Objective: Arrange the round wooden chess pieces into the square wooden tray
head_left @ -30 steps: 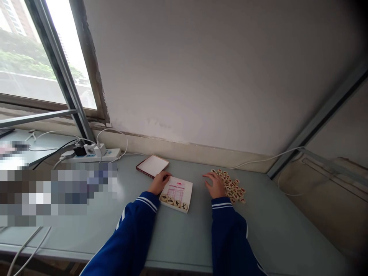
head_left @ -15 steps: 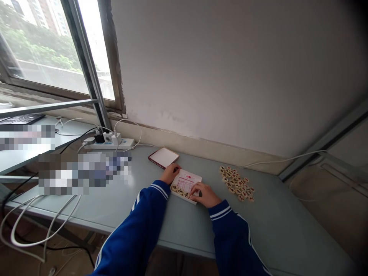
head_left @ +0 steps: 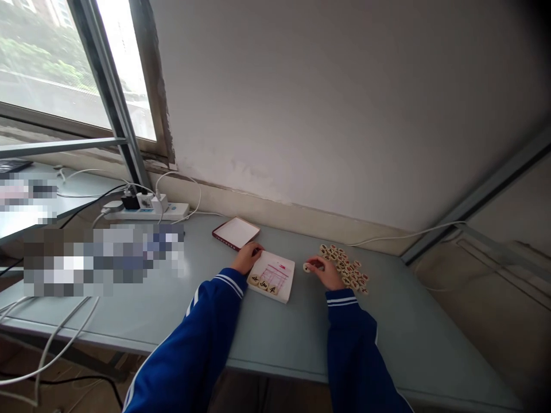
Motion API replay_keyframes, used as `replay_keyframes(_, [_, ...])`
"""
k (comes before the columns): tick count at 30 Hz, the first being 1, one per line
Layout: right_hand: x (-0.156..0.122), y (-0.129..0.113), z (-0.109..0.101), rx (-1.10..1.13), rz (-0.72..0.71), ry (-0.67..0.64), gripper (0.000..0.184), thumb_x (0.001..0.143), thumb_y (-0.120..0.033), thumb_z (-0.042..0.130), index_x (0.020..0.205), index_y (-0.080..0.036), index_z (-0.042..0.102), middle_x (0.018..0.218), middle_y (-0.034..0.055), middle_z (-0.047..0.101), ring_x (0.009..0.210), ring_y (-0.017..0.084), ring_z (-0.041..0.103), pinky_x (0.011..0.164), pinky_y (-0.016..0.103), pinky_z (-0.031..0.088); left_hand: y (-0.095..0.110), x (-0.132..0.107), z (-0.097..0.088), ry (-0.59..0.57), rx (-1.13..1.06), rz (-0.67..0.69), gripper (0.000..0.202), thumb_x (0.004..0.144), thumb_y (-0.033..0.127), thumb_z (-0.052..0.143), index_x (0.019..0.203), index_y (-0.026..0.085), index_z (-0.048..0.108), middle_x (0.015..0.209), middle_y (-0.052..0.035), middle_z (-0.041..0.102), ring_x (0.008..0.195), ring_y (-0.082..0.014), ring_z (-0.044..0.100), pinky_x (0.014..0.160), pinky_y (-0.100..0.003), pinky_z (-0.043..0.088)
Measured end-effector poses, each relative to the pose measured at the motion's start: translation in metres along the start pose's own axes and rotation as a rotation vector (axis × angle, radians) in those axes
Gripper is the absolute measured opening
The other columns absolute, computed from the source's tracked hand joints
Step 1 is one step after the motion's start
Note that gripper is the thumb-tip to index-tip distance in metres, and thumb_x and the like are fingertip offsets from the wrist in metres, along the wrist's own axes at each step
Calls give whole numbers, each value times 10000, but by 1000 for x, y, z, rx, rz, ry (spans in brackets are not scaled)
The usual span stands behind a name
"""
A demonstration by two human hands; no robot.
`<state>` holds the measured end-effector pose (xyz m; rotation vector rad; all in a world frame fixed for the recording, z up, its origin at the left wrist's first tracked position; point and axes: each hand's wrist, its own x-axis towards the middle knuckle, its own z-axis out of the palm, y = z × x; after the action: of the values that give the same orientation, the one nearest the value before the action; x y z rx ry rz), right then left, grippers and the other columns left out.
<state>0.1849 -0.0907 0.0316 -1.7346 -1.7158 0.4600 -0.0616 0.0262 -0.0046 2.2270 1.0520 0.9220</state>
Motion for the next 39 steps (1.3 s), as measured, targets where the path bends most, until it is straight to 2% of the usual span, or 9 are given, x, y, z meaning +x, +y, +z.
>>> replay_keyframes(5, [-8,22,2,-562,-31,280,153,759,-297,514,836,-233,630,1075,70,541,1040,249,411,853,404,312,1,0,0,15,-1,-13,222,776,237,418,814,141,615,838,-66,597,757,-166,554,734,-271,429])
replay_keyframes(9, [-11,28,3,-593,-44,238,148,776,-231,489,783,-233,637,961,36,575,938,189,451,840,359,306,-1,-1,0,30,-5,-6,230,776,251,417,810,137,614,830,-70,600,750,-170,558,729,-279,433])
replay_keyframes(14, [-16,37,-17,-592,53,355,213,794,-210,427,752,-197,635,924,62,575,937,213,448,804,370,329,-1,-1,0,39,-19,-4,233,775,261,419,800,141,618,829,-66,602,730,-165,559,721,-277,439])
replay_keyframes(17, [-18,14,-13,-497,-81,281,228,814,-209,405,840,-209,631,913,44,582,921,178,471,806,318,350,0,-2,0,45,-10,-9,223,771,247,424,793,145,621,826,-65,601,741,-169,558,734,-282,435])
replay_keyframes(20, [-17,-26,12,-386,-258,41,206,796,-237,475,950,-248,611,953,9,583,920,143,483,805,273,352,-1,-3,0,51,-7,-5,212,765,227,433,796,140,624,819,-67,600,751,-171,554,743,-285,434])
replay_keyframes(23, [-17,-62,38,-383,-303,-192,232,726,-252,580,953,-280,619,991,-5,581,973,175,474,803,310,323,-2,-3,0,71,-7,-2,206,763,212,438,799,143,629,803,-61,596,754,-168,546,750,-289,434])
replay_keyframes(26, [-18,-81,50,-395,-301,-239,200,683,-242,618,875,-287,645,975,-8,594,977,209,475,804,348,291,-3,-4,1,88,-6,-10,202,758,196,446,801,139,635,799,-59,590,743,-161,540,746,-288,436])
replay_keyframes(34, [-18,-76,59,-310,-279,-303,234,699,-252,545,921,-270,620,1026,14,600,1039,213,469,801,335,322,-2,-5,4,92,18,-14,192,757,157,458,811,125,640,814,-64,591,750,-150,544,754,-273,429])
replay_keyframes(39, [-10,-57,52,-197,-296,-177,243,696,-385,551,871,-227,609,976,46,605,943,211,515,792,336,366,-1,-6,4,92,26,-23,191,756,143,458,818,133,638,826,-73,593,757,-156,547,754,-275,433])
